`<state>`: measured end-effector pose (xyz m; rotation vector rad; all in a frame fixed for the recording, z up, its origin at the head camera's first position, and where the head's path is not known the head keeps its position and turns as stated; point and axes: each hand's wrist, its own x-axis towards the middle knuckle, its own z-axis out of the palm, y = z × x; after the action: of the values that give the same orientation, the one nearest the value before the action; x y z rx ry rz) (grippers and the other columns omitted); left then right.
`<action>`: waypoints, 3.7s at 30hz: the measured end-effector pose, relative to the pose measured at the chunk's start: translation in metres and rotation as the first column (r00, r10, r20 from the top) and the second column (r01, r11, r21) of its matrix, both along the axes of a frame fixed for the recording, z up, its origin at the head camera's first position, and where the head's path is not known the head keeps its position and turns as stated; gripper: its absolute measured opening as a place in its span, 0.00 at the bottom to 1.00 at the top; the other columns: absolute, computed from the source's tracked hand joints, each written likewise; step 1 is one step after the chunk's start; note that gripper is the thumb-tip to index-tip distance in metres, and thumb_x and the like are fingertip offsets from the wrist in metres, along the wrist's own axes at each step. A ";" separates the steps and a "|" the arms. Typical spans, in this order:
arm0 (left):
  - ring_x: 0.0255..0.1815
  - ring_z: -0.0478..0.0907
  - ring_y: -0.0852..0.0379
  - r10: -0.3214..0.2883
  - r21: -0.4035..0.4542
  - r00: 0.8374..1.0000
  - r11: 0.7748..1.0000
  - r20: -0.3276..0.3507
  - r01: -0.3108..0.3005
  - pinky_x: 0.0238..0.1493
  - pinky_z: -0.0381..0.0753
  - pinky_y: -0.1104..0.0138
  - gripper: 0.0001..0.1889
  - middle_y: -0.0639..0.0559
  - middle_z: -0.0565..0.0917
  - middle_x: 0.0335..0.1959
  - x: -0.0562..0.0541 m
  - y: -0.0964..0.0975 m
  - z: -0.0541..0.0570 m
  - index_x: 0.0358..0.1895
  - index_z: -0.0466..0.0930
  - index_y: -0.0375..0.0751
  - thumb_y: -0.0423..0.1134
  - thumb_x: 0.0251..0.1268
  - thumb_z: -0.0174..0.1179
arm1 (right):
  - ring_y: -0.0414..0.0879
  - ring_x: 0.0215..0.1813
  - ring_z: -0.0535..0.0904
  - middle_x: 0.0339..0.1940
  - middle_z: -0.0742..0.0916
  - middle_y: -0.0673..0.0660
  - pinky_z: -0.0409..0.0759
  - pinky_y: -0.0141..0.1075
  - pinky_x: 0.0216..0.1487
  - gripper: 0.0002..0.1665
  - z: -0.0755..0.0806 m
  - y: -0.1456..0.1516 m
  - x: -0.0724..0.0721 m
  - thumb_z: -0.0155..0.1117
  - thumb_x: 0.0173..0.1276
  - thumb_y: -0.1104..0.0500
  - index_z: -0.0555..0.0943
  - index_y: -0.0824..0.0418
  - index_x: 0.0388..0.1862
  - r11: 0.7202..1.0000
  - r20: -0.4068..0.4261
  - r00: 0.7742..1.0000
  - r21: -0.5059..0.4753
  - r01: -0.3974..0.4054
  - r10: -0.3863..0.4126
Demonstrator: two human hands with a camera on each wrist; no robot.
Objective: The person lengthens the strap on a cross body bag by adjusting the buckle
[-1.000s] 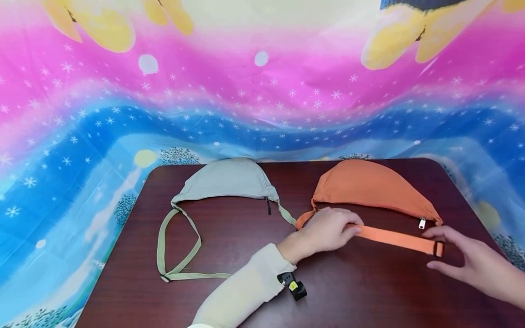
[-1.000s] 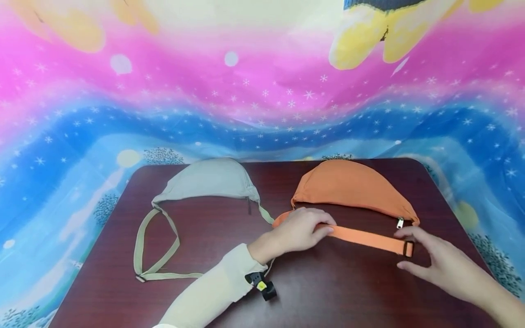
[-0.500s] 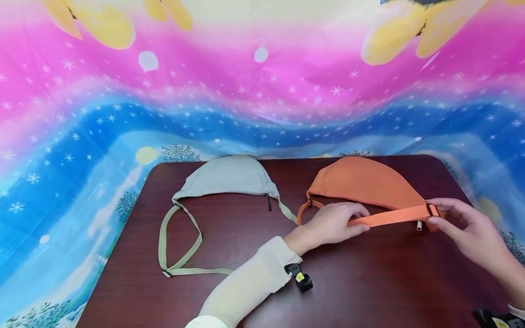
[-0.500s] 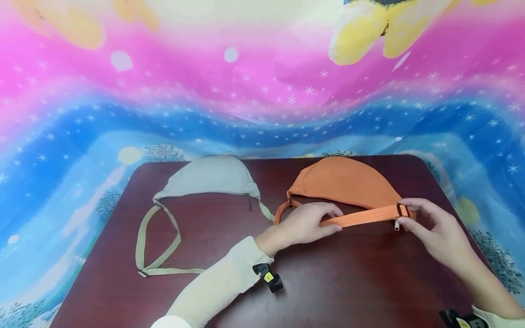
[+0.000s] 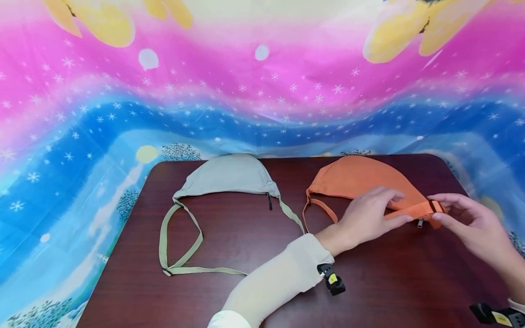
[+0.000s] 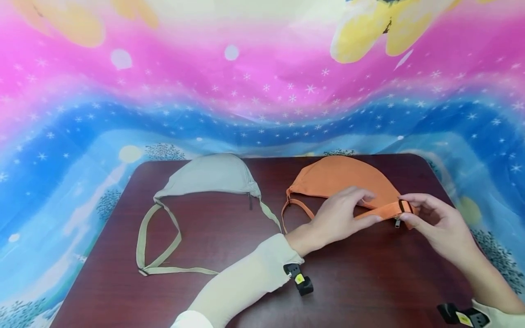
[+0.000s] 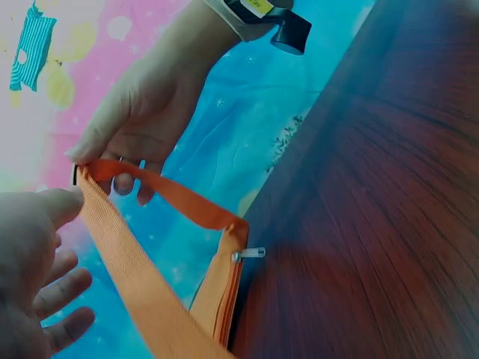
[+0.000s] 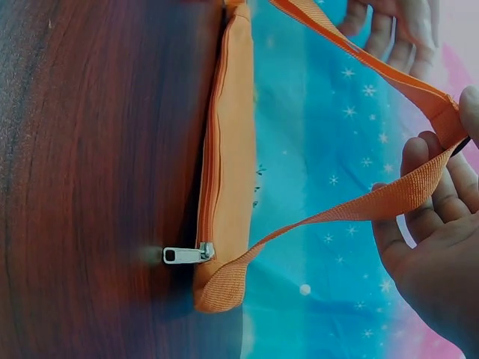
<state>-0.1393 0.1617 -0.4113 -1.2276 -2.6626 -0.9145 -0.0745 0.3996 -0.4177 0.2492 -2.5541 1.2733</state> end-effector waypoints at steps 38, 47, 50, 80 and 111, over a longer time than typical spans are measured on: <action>0.41 0.69 0.78 -0.029 0.068 0.995 0.997 0.091 0.023 0.45 0.65 0.87 0.16 0.71 0.79 0.42 -0.001 0.029 -0.001 0.55 0.85 0.57 0.54 0.68 0.66 | 0.34 0.36 0.80 0.47 0.84 0.36 0.75 0.23 0.33 0.24 -0.004 0.011 0.005 0.64 0.69 0.74 0.78 0.64 0.63 1.000 0.054 0.999 0.022 -0.001 0.000; 0.42 0.69 0.80 -0.040 0.092 0.993 0.995 0.112 0.030 0.46 0.65 0.87 0.16 0.72 0.79 0.43 0.001 0.034 -0.004 0.55 0.85 0.57 0.54 0.69 0.66 | 0.34 0.38 0.83 0.43 0.86 0.39 0.78 0.23 0.36 0.22 -0.003 0.008 0.009 0.64 0.68 0.76 0.79 0.67 0.60 1.000 0.070 0.997 -0.017 -0.024 0.025; 0.42 0.69 0.80 -0.050 0.096 0.992 0.995 0.119 0.039 0.46 0.65 0.88 0.15 0.71 0.79 0.43 0.002 0.034 -0.004 0.55 0.85 0.56 0.53 0.70 0.65 | 0.35 0.38 0.84 0.41 0.87 0.42 0.79 0.23 0.36 0.21 -0.004 0.006 0.008 0.64 0.67 0.78 0.79 0.68 0.57 0.999 0.074 0.997 -0.041 -0.024 0.027; 0.41 0.72 0.78 -0.006 0.050 1.000 0.999 -0.019 0.007 0.44 0.66 0.87 0.18 0.70 0.80 0.45 0.008 0.035 -0.008 0.58 0.83 0.57 0.55 0.68 0.66 | 0.40 0.31 0.83 0.38 0.86 0.43 0.78 0.26 0.32 0.18 -0.003 0.000 0.006 0.62 0.69 0.76 0.79 0.66 0.56 0.999 0.029 1.000 -0.037 -0.011 0.013; 0.41 0.72 0.77 -0.010 0.078 0.996 0.997 -0.093 0.017 0.44 0.67 0.85 0.20 0.66 0.83 0.53 0.007 0.035 -0.018 0.63 0.82 0.54 0.53 0.72 0.62 | 0.42 0.30 0.83 0.36 0.86 0.46 0.79 0.26 0.32 0.17 -0.004 -0.001 0.004 0.61 0.68 0.78 0.78 0.69 0.53 0.998 0.001 0.999 -0.047 -0.036 0.036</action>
<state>-0.1325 0.1963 -0.4294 -1.2406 -2.5250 -0.9310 -0.0707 0.3982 -0.4220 0.2854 -2.5281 1.3457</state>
